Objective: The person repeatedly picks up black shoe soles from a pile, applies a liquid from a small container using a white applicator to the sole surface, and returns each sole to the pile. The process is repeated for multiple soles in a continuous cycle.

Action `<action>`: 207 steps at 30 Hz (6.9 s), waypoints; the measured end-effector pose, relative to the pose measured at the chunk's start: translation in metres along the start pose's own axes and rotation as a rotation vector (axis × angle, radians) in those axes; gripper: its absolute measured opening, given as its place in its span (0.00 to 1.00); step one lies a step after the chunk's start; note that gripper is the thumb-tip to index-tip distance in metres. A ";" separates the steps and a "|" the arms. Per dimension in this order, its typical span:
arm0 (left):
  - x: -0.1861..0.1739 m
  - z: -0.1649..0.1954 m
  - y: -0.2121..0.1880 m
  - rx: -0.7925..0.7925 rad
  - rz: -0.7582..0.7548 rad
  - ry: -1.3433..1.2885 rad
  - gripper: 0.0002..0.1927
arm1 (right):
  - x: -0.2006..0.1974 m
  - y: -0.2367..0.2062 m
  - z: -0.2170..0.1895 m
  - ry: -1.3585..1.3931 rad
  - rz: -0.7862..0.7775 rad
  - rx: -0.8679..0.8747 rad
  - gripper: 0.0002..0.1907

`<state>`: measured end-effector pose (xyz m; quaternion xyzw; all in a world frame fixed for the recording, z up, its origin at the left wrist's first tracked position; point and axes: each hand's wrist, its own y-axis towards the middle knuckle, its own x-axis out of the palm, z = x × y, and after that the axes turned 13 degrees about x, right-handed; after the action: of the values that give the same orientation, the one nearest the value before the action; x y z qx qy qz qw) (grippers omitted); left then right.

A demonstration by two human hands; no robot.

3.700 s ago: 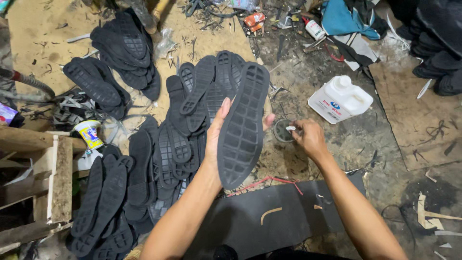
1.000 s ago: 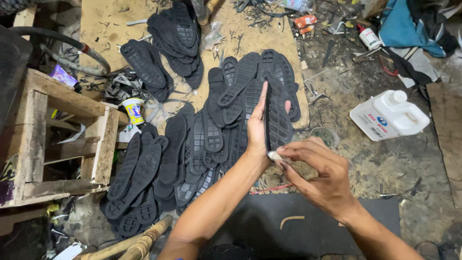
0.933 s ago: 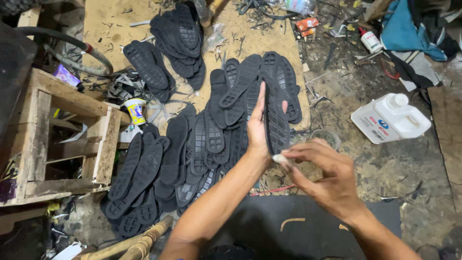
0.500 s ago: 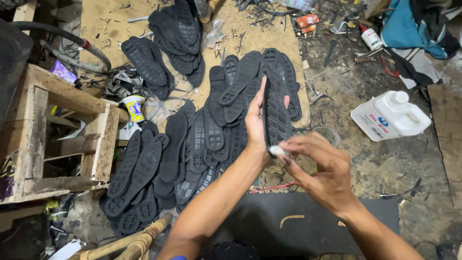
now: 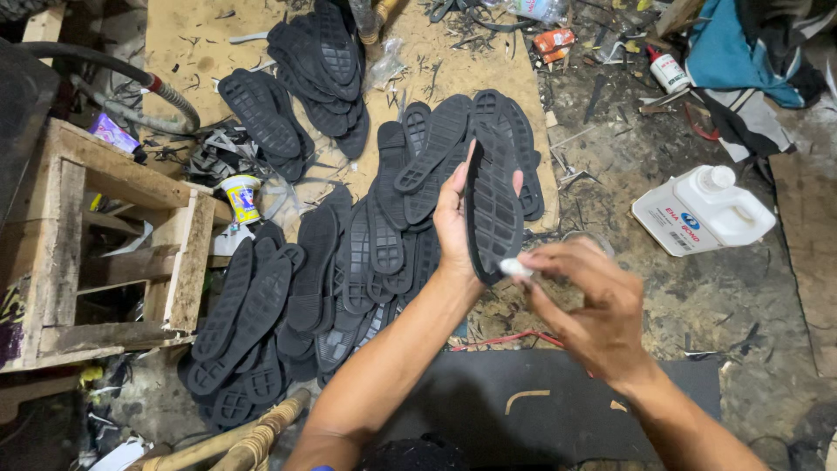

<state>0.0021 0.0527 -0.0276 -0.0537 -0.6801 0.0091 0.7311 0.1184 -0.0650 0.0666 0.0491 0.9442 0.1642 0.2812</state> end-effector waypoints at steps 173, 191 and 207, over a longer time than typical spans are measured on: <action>0.048 0.011 -0.051 -0.704 -0.322 -0.067 0.51 | -0.048 0.000 0.010 -0.329 0.259 -0.119 0.14; 0.001 0.004 -0.029 -0.640 0.024 0.032 0.30 | -0.001 -0.025 0.001 -0.103 -0.053 -0.245 0.16; 0.025 0.016 -0.032 -0.585 0.067 0.146 0.29 | -0.007 -0.024 0.015 -0.180 0.020 -0.241 0.15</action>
<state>-0.0143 0.0246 0.0014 -0.2847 -0.5974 -0.1668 0.7309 0.1325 -0.0847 0.0503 0.0389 0.8881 0.2743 0.3667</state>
